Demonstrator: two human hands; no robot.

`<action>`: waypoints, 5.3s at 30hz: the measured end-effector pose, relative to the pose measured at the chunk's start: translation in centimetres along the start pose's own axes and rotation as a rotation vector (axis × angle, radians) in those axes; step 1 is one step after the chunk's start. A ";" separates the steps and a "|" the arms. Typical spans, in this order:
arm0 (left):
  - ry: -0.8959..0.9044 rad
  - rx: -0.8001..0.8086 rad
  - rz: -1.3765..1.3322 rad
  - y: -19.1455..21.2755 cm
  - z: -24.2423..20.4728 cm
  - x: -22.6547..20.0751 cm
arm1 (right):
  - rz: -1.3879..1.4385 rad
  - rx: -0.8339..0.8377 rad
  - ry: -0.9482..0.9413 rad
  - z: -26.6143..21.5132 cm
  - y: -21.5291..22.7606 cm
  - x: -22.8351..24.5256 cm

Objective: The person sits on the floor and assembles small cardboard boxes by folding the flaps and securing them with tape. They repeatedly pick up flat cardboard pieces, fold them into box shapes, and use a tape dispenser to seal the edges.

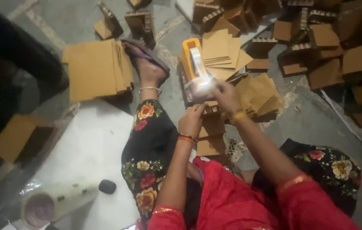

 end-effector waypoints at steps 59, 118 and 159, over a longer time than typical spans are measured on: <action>0.017 -0.191 -0.259 5.8 -2.4 1.1 | -0.696 0.061 0.453 -7.8 3.8 0.6; -0.221 -0.136 -0.031 2.9 -2.3 -4.0 | -0.616 0.511 -0.321 3.4 1.4 -10.7; 0.301 -0.244 -0.251 0.5 0.8 1.2 | -0.170 0.103 0.147 -3.7 0.2 -3.6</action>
Point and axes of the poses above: each hand's wrist, its own z-axis towards the middle knuckle, its own y-axis out of the back of the hand, x = y × z, the point moved 9 cm from there along z, towards the middle knuckle, and after that the axes turned 2 degrees about -z, right-handed, at the moved point
